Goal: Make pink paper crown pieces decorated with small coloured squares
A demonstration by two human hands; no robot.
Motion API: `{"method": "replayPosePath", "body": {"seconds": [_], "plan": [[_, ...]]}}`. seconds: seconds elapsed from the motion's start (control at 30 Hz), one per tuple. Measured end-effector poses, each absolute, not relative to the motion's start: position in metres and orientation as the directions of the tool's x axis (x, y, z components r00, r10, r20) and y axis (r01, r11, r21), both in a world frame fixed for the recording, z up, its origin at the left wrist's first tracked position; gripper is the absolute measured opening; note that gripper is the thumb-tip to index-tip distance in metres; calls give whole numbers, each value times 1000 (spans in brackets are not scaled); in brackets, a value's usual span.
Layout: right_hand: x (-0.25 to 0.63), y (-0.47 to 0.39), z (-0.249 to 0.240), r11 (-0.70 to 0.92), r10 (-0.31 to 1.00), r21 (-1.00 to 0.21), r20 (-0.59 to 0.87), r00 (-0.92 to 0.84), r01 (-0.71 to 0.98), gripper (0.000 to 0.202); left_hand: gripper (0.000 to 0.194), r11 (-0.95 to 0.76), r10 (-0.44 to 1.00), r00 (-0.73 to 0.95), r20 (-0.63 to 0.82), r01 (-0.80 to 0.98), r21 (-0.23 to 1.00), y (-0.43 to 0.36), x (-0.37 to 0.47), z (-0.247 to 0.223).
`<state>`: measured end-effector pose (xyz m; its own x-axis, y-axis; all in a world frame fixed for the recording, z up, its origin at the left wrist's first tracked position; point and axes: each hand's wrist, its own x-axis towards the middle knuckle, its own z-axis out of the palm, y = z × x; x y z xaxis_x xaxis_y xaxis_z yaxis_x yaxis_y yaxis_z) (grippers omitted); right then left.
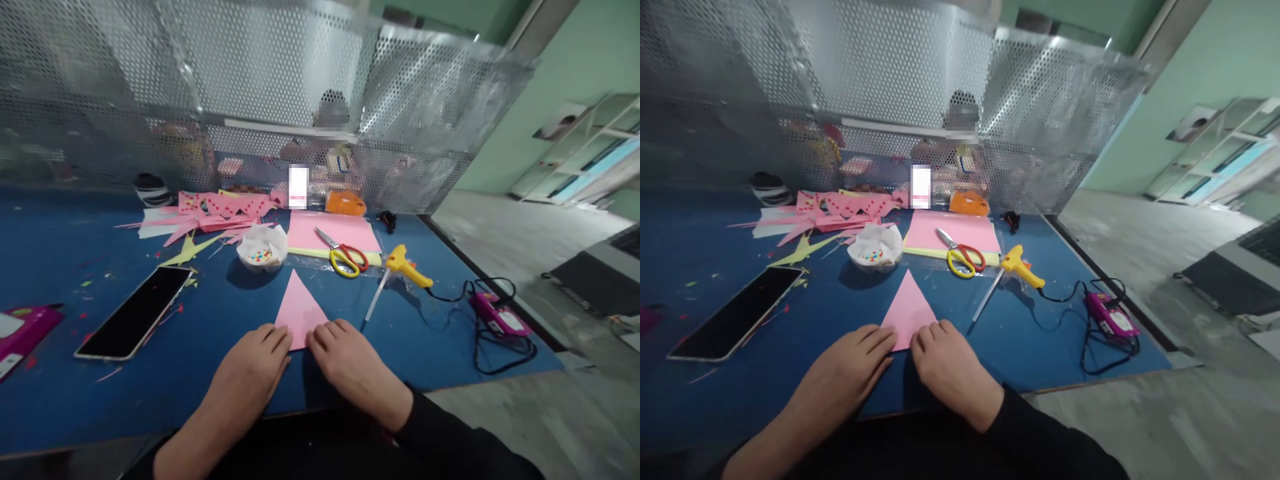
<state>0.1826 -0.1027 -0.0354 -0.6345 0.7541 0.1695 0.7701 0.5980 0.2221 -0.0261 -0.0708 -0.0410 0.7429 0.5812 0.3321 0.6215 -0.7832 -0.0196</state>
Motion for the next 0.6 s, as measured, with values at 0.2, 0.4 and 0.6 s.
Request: {"method": "replayPosePath", "body": {"seconds": [0.2,0.4,0.6], "plan": [[184,-80,-35,503,791,113,339,-510,857,9,17,-739,674,709,209,641,207,-49,-11,-18],[207,-29,18,468,868,-391,370,-331,792,17,24,-483,839,481,254,445,754,-2,-2,27],[215,1,24,379,925,-713,301,-231,590,36,28,-174,958,255,129,161,972,29,6,37]]}}
